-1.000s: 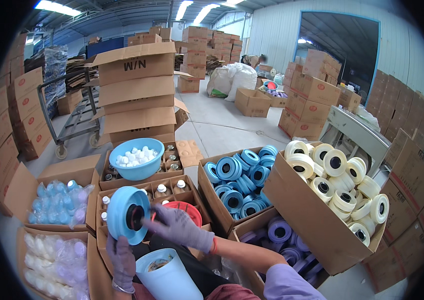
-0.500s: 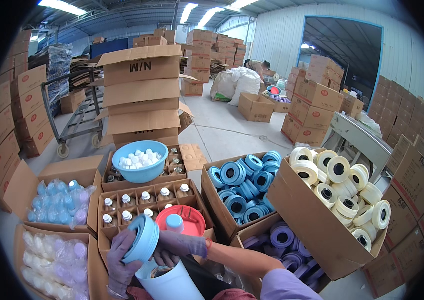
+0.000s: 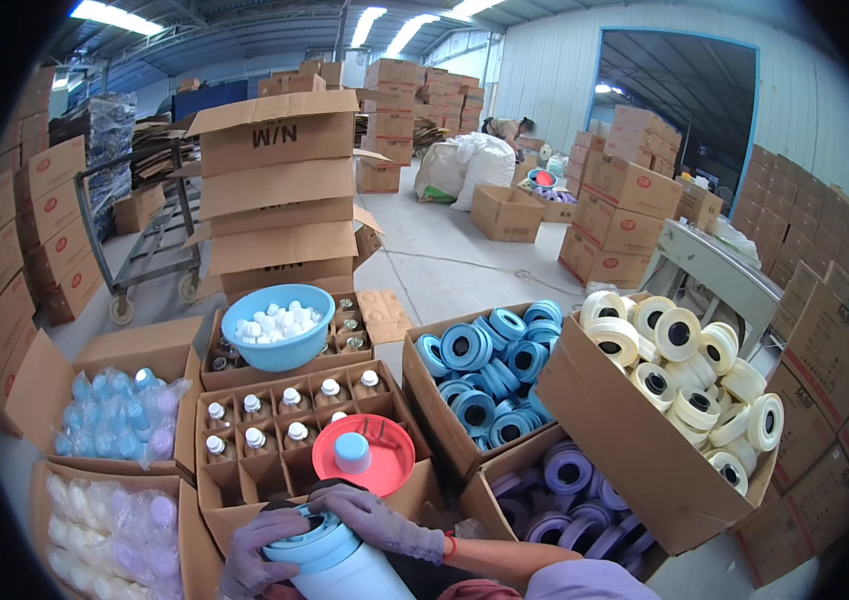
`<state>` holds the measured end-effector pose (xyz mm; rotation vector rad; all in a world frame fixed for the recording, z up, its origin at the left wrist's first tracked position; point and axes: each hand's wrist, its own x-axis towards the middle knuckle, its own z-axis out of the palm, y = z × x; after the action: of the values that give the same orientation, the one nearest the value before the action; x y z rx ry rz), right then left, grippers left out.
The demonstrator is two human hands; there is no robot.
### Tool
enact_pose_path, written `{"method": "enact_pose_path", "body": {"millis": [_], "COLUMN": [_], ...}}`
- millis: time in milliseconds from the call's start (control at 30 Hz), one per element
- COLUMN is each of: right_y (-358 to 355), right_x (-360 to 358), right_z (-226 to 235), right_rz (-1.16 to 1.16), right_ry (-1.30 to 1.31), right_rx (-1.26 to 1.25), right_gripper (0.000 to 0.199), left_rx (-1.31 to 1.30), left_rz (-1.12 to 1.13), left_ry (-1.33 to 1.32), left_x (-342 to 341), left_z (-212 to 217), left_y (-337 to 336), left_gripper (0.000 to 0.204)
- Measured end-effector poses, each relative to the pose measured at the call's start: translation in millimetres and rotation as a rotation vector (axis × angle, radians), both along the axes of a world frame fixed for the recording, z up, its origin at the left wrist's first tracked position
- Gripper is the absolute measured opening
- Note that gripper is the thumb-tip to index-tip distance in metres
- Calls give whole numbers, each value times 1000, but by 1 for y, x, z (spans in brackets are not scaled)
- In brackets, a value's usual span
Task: The person assembles thermos flasks by inserting inner metal liners into plastic bodies, adding gaskets and caps, and wrapping each unit in plastic. The person handles blue, purple, and white flask bodies, gaskets, and caps from nearby boxes.
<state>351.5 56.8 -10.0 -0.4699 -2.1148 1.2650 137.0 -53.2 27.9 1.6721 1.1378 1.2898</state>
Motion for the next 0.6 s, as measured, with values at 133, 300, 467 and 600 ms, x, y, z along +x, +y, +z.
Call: {"method": "enact_pose_path", "body": {"millis": [133, 300, 467, 600], "right_y": [-9, -21, 12, 10], "right_x": [15, 4, -10, -2], "right_z": [9, 2, -33, -28], "right_rz": [-66, -95, 316, 241], "right_ry": [-25, 29, 136, 113], "right_rx": [-151, -158, -610, -468], "right_gripper": [32, 39, 45, 38], "left_rx": [-66, 33, 127, 160], "left_rz": [-71, -59, 304, 381], "left_ry": [-26, 72, 320, 335], "left_x": [7, 0, 40, 50], "left_z": [-6, -9, -1, -1], "left_y": [7, -1, -32, -27], "left_gripper": [76, 72, 60, 29]}}
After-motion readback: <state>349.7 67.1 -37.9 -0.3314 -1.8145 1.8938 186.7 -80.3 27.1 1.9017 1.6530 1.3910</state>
